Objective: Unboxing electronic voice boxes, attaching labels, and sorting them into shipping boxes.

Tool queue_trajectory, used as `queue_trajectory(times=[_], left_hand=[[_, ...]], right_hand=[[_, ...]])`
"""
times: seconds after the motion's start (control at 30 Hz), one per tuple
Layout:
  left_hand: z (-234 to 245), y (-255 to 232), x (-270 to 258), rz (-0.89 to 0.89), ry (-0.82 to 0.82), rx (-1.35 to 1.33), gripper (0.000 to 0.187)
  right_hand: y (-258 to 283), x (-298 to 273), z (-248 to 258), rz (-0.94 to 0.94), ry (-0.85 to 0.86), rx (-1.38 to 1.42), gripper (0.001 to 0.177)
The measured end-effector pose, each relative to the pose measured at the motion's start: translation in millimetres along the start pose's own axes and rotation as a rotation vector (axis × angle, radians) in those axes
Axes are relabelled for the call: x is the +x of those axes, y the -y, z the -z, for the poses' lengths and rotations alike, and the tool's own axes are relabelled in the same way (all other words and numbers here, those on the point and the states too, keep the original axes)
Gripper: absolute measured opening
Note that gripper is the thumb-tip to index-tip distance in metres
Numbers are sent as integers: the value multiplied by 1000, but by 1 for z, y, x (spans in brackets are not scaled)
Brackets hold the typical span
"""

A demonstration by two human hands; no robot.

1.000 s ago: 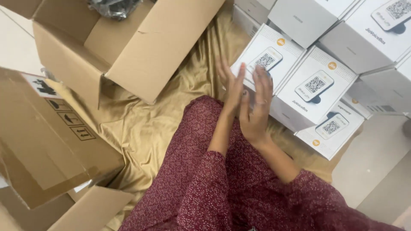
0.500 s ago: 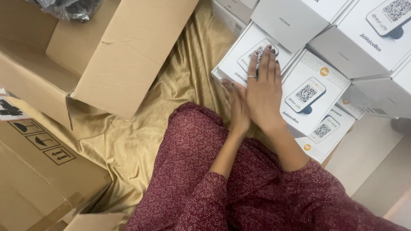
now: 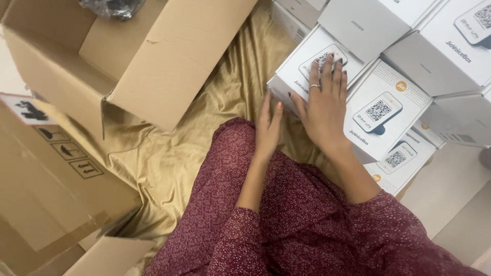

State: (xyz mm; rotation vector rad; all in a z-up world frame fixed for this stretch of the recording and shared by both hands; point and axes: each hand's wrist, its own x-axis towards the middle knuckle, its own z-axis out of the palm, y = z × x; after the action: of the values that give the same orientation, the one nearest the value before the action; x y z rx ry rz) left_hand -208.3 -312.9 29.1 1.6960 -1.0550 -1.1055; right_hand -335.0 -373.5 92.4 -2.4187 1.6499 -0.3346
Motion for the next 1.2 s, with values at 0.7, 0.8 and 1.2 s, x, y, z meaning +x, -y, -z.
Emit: queue_trajectory(times=[0.7, 0.8, 1.2], left_hand=[[319, -15, -256, -570, -1074, -297, 48], [350, 7, -358, -641, -1297, -248, 41], [259, 48, -715, -93, -2185, 269, 49]], right_hand=[[382, -104, 24, 1118, 383, 1201, 53], [439, -164, 23, 1266, 576, 1228, 49], [545, -385, 49, 1983, 988, 1113, 43]])
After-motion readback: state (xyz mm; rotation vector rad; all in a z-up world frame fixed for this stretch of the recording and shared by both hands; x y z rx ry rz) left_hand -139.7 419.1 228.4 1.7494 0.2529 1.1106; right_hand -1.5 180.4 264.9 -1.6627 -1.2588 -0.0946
